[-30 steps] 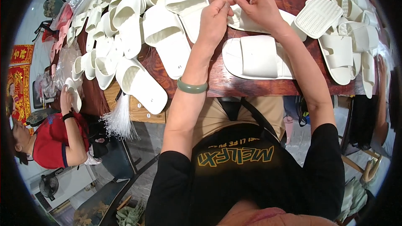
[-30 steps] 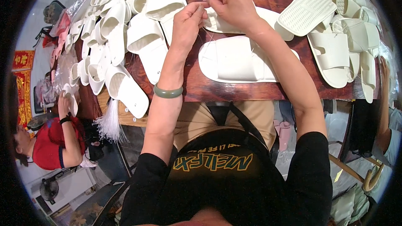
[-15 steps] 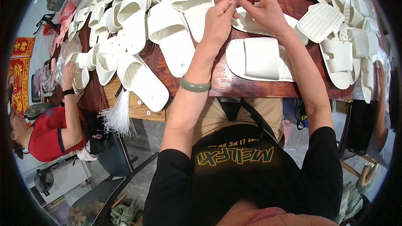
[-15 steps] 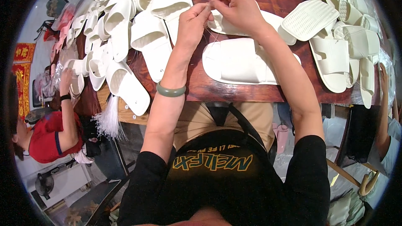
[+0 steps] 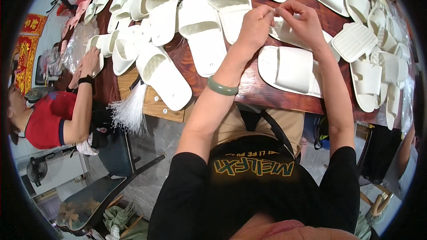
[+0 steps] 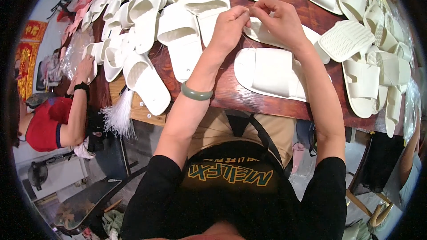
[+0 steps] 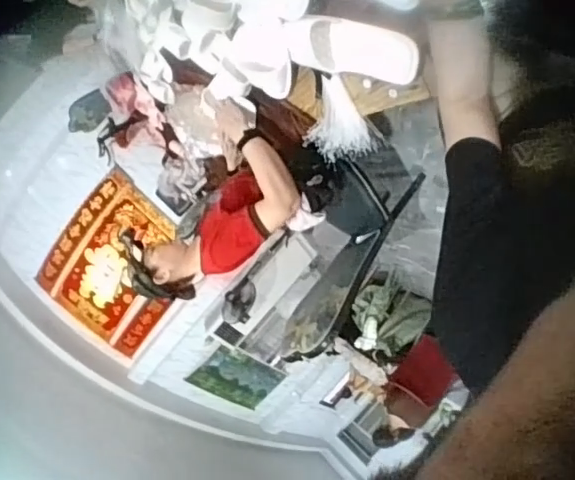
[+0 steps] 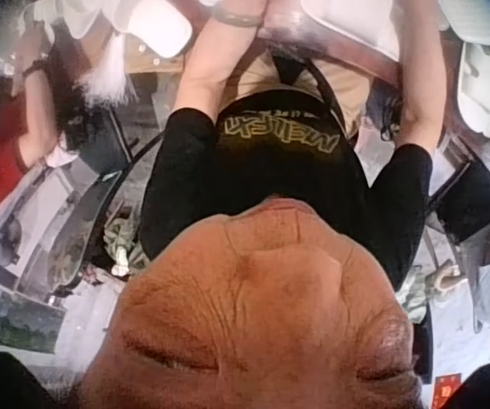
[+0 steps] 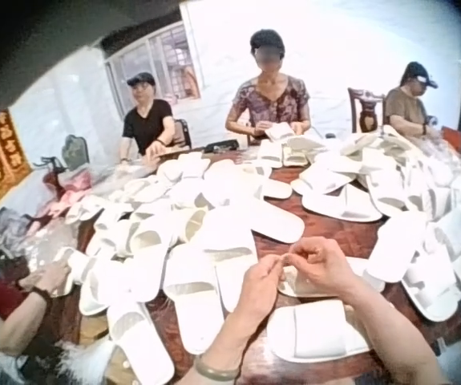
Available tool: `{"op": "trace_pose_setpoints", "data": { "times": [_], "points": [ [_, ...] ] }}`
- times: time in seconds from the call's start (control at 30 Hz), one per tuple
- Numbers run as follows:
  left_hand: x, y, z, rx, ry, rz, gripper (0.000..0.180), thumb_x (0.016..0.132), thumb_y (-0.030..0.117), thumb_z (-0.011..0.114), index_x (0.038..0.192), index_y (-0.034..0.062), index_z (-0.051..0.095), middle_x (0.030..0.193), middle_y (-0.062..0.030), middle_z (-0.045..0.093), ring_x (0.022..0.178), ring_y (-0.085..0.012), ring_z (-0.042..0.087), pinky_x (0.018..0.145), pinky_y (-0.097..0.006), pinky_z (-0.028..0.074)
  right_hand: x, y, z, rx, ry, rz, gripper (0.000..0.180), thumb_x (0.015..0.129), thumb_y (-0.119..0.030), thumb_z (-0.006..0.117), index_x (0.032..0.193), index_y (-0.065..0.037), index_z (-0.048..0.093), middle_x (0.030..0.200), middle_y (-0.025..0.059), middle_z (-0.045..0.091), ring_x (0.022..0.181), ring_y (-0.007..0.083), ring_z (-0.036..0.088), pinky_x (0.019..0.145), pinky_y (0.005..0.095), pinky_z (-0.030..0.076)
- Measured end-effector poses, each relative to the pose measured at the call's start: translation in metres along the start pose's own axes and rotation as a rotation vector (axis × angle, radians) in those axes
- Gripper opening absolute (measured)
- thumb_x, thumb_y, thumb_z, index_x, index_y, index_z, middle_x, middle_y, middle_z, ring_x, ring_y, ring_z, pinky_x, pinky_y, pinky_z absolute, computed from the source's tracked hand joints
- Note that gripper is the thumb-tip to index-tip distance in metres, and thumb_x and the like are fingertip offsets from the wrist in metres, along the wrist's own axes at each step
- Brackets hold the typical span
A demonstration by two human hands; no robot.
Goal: Assembling and inspecting white house slippers at a work table.
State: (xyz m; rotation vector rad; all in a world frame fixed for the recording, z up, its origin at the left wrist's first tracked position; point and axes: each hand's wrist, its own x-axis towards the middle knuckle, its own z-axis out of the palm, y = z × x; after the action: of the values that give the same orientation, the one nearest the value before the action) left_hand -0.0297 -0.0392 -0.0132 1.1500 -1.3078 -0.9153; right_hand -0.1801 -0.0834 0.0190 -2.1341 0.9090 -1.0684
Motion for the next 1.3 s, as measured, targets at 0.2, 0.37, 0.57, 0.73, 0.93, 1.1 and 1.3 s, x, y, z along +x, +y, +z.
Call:
{"op": "trace_pose_setpoints", "data": {
  "times": [0.2,0.37,0.57,0.73,0.93,1.1,1.3],
  "points": [
    [-0.003,0.004,-0.001,-0.013,-0.018,-0.02,0.021,0.091,0.016,0.051,0.089,0.0,0.065,0.069,0.0015,0.054,0.065,-0.0062,0.046,0.058,-0.021,0.036,0.0,0.001,0.003,-0.119,0.091,0.094,0.02,0.083,-0.019,0.062,0.088,0.0,0.065,0.07,0.0091,0.064,0.059,0.0144,0.055,0.056,0.0269,0.043],
    [-0.002,0.006,-0.001,-0.012,-0.024,-0.08,0.021,0.091,0.016,0.051,0.09,0.0005,0.065,0.069,0.0018,0.053,0.064,-0.006,0.045,0.058,-0.021,0.035,0.001,0.005,0.001,-0.046,-0.007,-0.032,0.02,0.084,-0.019,0.062,0.088,0.001,0.065,0.068,0.0098,0.063,0.059,0.0147,0.055,0.055,0.0269,0.043],
    [-0.001,0.004,-0.003,-0.036,-0.024,-0.086,0.021,0.091,0.017,0.051,0.087,0.0003,0.064,0.069,0.0024,0.053,0.063,-0.0054,0.044,0.055,-0.021,0.034,-0.001,-0.002,0.002,0.026,0.015,-0.033,0.019,0.083,-0.018,0.062,0.089,0.0,0.065,0.068,0.0084,0.064,0.058,0.0099,0.052,0.054,0.0259,0.042],
    [-0.003,0.008,-0.003,-0.083,-0.029,-0.081,0.022,0.091,0.017,0.05,0.089,-0.0006,0.063,0.07,0.0019,0.054,0.065,-0.0059,0.044,0.058,-0.021,0.035,-0.002,-0.005,0.0,-0.026,0.039,0.024,0.018,0.083,-0.018,0.062,0.089,-0.001,0.066,0.068,0.0083,0.063,0.057,0.01,0.05,0.055,0.0256,0.042],
    [-0.002,0.001,-0.002,-0.05,-0.032,-0.033,0.022,0.09,0.015,0.047,0.087,-0.001,0.062,0.07,0.0012,0.055,0.065,-0.0063,0.046,0.058,-0.021,0.036,0.0,0.004,0.003,-0.161,0.089,0.085,0.019,0.083,-0.02,0.062,0.089,-0.002,0.066,0.069,0.0083,0.063,0.056,0.0121,0.051,0.055,0.0258,0.042],
    [0.0,-0.003,-0.002,-0.005,-0.041,0.008,0.023,0.09,0.017,0.048,0.087,-0.0013,0.062,0.071,0.0005,0.055,0.065,-0.0066,0.046,0.058,-0.021,0.036,-0.001,0.001,0.002,-0.07,0.004,-0.015,0.021,0.084,-0.022,0.063,0.089,-0.001,0.066,0.067,0.0089,0.062,0.056,0.0131,0.052,0.054,0.0266,0.042],
    [-0.001,0.004,-0.003,-0.028,-0.032,-0.051,0.023,0.09,0.017,0.049,0.089,-0.0004,0.063,0.071,0.0009,0.055,0.064,-0.0061,0.045,0.057,-0.021,0.035,-0.001,0.002,0.001,-0.068,0.025,0.047,0.022,0.084,-0.022,0.063,0.088,-0.002,0.066,0.065,0.008,0.061,0.056,0.012,0.052,0.054,0.0264,0.042]
  ]
}}
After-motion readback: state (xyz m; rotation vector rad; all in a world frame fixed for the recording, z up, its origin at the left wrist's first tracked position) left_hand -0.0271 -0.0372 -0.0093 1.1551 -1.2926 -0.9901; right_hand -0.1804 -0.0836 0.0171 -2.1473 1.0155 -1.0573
